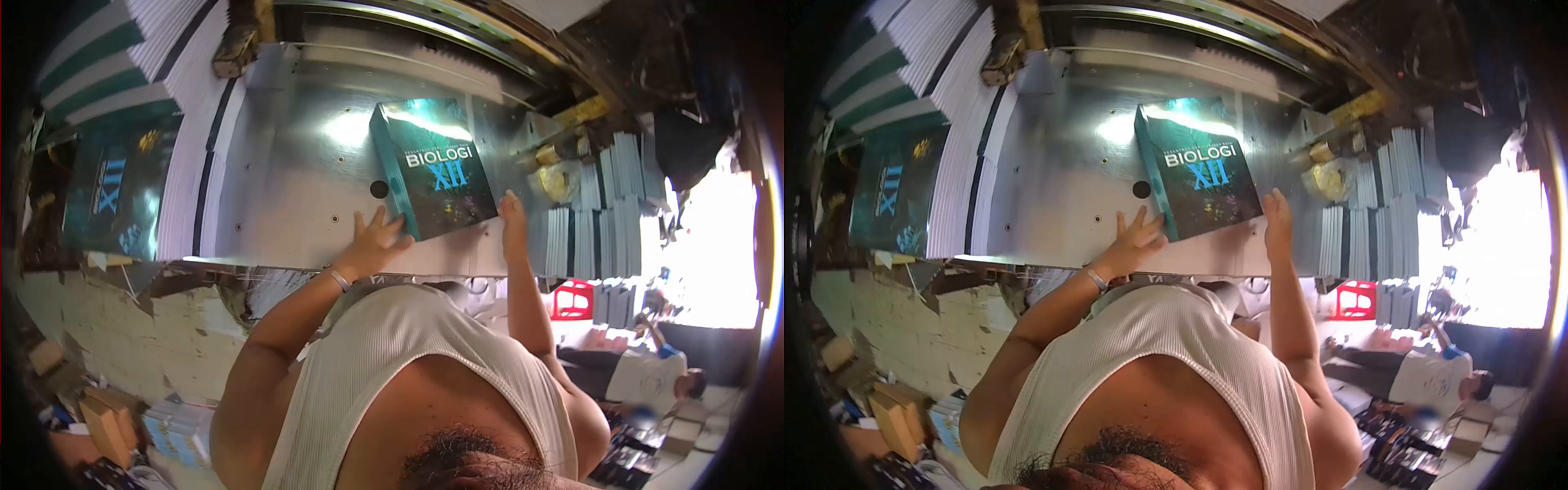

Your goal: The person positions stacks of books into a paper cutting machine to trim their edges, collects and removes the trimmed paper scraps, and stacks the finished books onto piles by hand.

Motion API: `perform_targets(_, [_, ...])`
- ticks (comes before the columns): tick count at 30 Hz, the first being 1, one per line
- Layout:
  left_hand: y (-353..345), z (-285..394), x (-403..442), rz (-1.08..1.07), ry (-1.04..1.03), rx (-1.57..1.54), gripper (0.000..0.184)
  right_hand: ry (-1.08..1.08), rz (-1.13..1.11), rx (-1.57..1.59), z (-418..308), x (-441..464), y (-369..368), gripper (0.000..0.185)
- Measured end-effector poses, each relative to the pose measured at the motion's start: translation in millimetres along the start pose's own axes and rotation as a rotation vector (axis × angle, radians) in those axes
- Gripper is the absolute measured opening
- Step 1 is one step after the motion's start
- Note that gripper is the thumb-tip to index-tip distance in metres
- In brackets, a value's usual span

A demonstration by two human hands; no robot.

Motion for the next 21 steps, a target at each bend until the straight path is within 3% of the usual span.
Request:
perform_targets(2, [-19.5,-2.5,1.6,-0.029,-0.016,0.073,0.086,0.312,0.138,-0.231,-32.5,3.7,-11.9,0.071])
perform_targets(5, [-33.9,14.0,6.7,-0.087,0.016,0.081,0.082,0.368,-0.016,-0.638,-119.5,-36.6,-84.4,0.081])
perform_targets(8, [-32.4,34.9,9.9,-0.088,-0.039,0.053,0.09,0.532,-0.029,-0.956,-137.7,-51.1,-133.3,0.086])
perform_targets(11, [-35.5,33.9,11.5,-0.04,-0.027,0.127,0.086,0.363,-0.123,-1.201,-129.5,-53.0,-153.0,0.089])
perform_targets(17, [-31.8,21.4,-1.0,0.151,-0.177,0.182,0.082,0.377,-0.103,-1.382,-121.5,-57.4,-159.2,0.099])
perform_targets(21, [-30.5,19.0,-4.0,0.169,-0.202,0.221,0.081,0.398,-0.106,-1.427,-121.3,-59.9,-161.0,0.099])
Point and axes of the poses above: each hand's wrist, its own x-axis towards the middle knuckle, its own y-axis out of the back of the hand, z = x × y, the point moved 6 cm from there along x, towards the middle knuckle, and after that the axes turned 7 degrees about -y, right-handed, at the moved point
